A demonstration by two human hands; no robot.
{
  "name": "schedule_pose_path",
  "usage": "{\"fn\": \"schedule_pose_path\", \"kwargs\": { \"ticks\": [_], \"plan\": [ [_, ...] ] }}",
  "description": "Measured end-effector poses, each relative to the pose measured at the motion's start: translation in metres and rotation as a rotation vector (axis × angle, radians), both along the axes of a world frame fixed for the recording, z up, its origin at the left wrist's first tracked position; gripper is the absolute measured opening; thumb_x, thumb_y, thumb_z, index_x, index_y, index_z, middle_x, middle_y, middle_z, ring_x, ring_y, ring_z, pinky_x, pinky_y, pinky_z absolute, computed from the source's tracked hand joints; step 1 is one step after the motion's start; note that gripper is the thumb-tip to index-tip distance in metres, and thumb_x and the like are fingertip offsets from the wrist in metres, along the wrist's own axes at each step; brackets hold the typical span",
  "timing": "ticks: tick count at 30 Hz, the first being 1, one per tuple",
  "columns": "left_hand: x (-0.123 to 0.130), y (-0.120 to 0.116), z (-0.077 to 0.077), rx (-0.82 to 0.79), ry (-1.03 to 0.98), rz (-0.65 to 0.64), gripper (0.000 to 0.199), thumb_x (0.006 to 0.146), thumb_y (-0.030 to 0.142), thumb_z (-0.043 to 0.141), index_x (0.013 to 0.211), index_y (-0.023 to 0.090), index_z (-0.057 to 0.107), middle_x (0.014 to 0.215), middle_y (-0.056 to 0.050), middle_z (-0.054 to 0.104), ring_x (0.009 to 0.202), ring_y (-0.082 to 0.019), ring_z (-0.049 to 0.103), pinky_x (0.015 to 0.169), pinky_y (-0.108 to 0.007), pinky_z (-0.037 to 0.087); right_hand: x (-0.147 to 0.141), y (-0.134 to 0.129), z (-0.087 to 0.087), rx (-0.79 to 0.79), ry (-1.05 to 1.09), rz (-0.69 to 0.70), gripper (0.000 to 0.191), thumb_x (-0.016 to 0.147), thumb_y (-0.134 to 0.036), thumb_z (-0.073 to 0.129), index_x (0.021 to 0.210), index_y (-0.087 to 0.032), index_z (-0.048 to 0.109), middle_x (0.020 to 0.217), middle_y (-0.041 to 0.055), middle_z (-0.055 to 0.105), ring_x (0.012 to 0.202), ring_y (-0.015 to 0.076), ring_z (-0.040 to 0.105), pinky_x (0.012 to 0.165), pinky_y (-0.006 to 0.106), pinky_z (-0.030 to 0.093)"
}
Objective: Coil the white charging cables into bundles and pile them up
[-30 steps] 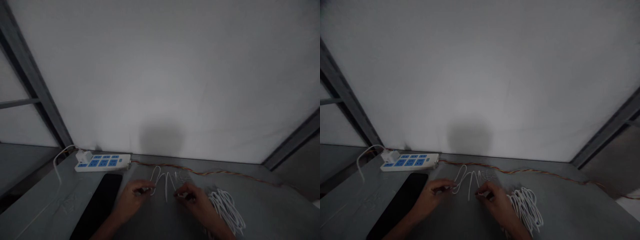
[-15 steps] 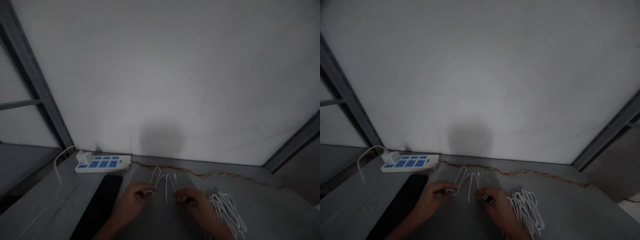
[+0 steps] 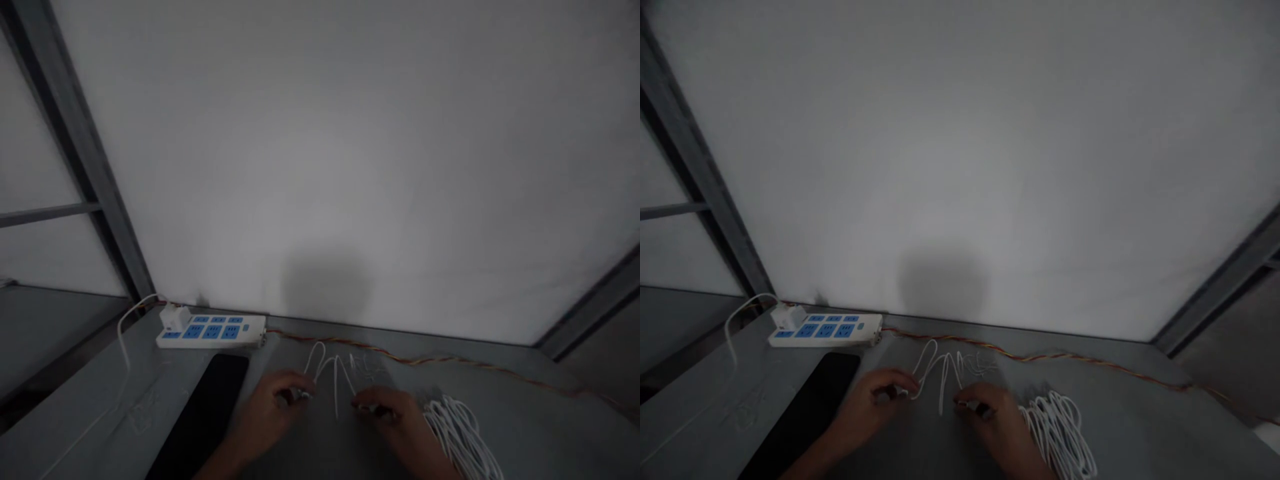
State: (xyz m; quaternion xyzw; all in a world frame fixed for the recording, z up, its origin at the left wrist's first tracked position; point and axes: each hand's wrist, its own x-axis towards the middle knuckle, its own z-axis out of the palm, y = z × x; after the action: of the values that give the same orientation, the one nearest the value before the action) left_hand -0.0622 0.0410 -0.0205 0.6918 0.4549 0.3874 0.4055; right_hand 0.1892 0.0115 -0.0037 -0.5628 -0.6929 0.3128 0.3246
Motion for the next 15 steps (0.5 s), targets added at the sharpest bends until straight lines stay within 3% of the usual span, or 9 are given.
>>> {"fn": "schedule_pose_path", "kwargs": {
  "ticks": [8, 15],
  "plan": [
    [0.0006, 0.0, -0.001, 0.023, 0.044, 0.035, 0.019, 0.079, 0.029, 0.064, 0.092, 0.025, 0.077, 0.097, -0.004, 0.075, 0.078, -0.02, 0.065, 0.072, -0.03, 0.048, 0.0011, 0.0003, 0.0008, -0.005, -0.025, -0.018, 0.015, 0.079, -0.03, 0.064, 0.083, -0.024, 0.078, 0.086, 0.0039, 0.079, 0.08, 0.0239, 0.07, 0.072, 0.031, 0.051],
    [0.0013, 0.0003, 0.0025, 0.042, 0.036, 0.009, 0.016, 0.081, 0.03, 0.065, 0.09, 0.025, 0.078, 0.094, -0.005, 0.076, 0.078, -0.02, 0.066, 0.07, -0.029, 0.048, -0.0004, 0.0007, 0.0043, -0.007, -0.038, 0.005, 0.016, 0.079, -0.029, 0.063, 0.083, -0.024, 0.078, 0.087, 0.0041, 0.079, 0.078, 0.0229, 0.07, 0.071, 0.03, 0.052]
  ]
}}
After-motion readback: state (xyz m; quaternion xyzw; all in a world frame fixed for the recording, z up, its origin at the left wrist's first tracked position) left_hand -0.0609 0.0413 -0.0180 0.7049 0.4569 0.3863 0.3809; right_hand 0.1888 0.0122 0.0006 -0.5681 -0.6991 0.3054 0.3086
